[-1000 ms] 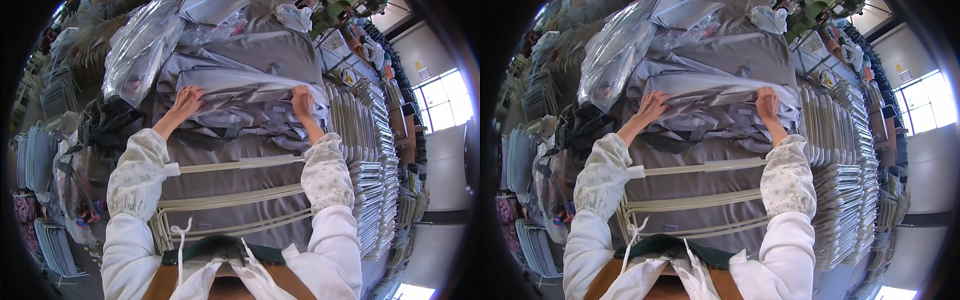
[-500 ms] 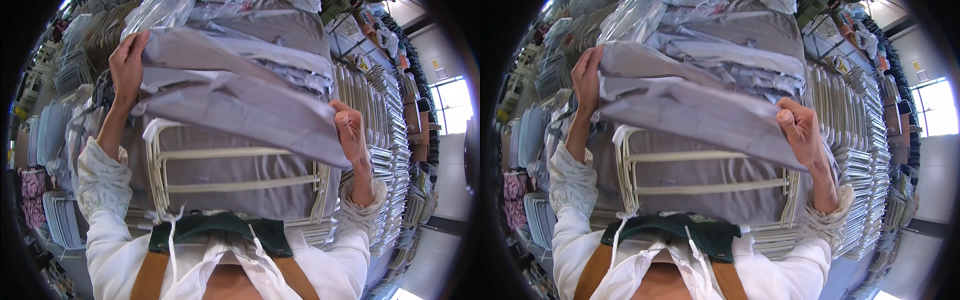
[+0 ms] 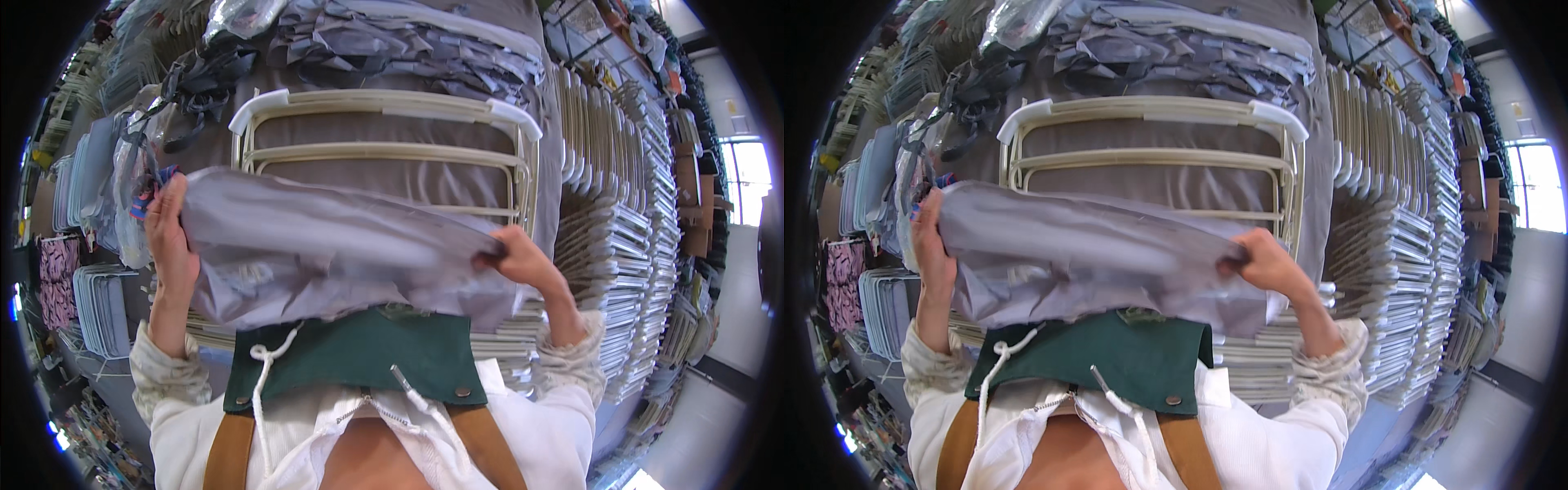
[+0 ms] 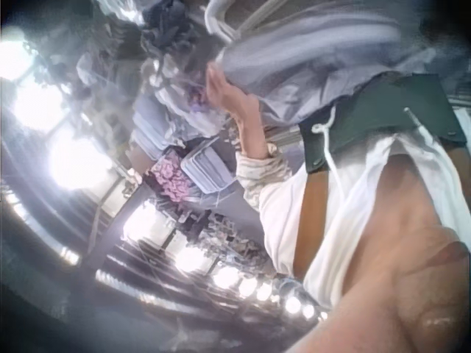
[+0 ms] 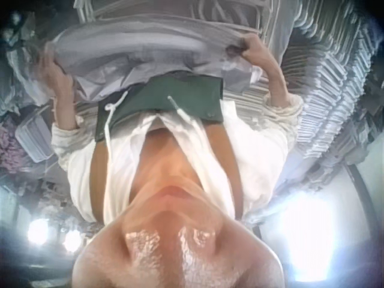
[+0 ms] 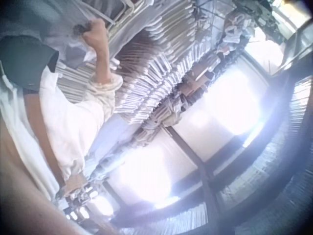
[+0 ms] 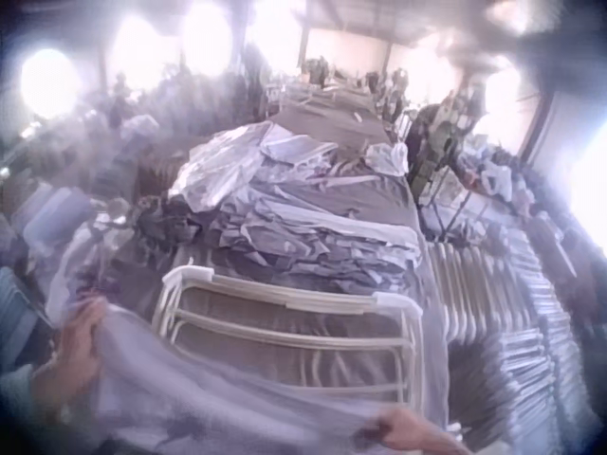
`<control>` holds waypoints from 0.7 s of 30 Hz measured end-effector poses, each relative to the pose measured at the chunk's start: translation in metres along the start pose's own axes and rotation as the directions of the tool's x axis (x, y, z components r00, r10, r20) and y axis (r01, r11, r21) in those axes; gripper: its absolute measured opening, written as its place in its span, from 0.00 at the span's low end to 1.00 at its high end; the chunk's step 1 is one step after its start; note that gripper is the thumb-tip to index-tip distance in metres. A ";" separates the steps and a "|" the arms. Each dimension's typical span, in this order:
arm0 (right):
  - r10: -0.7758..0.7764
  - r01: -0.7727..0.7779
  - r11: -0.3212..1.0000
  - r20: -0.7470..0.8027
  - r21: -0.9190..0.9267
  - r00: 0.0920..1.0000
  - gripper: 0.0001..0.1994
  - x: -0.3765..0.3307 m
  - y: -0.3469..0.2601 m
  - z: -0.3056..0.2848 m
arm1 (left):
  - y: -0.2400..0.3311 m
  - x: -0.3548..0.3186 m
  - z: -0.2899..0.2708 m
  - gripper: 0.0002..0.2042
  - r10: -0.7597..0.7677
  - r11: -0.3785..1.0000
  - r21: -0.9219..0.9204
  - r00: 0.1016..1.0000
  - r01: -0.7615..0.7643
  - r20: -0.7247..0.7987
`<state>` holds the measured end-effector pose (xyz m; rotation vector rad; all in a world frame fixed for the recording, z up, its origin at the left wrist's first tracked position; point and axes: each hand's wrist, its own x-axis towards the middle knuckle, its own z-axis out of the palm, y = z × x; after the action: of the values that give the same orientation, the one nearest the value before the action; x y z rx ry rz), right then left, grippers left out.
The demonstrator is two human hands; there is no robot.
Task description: The person repeatedly picks up a folded metal chair, places it into a translucent plastic bag, and stacks the packaged chair with others. The process is repeated for several chairs in a warehouse setting.
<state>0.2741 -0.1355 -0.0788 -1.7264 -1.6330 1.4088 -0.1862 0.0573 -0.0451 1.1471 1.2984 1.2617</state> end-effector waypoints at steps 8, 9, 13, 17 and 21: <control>-0.163 -0.028 0.854 -0.319 -0.519 0.933 0.08 0.045 0.144 0.011 | -0.158 -0.042 0.018 0.16 -0.322 0.772 0.636 0.855 -0.011 0.406; -0.355 0.032 0.747 -0.357 -0.664 0.864 0.08 0.054 0.146 0.020 | -0.179 -0.040 0.021 0.16 -0.130 0.653 0.708 0.880 -0.271 0.456; -0.283 0.003 0.816 -0.394 -0.578 0.874 0.11 0.069 0.182 0.038 | -0.223 -0.024 0.027 0.13 0.220 0.156 0.693 0.709 -0.704 0.670; -0.098 -0.047 0.974 -0.597 -0.223 0.796 0.04 0.083 0.187 0.018 | -0.226 0.004 0.019 0.12 0.064 0.367 0.808 0.879 -0.461 0.473; -0.098 -0.019 0.952 -0.365 -0.305 0.926 0.09 0.099 0.133 0.008 | -0.206 0.012 0.004 0.15 -0.153 0.549 0.793 0.901 -0.264 0.406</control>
<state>0.3196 -0.0827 -0.2300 -1.9680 -1.7128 0.7645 -0.1850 0.0649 -0.2509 2.0276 1.5431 0.2693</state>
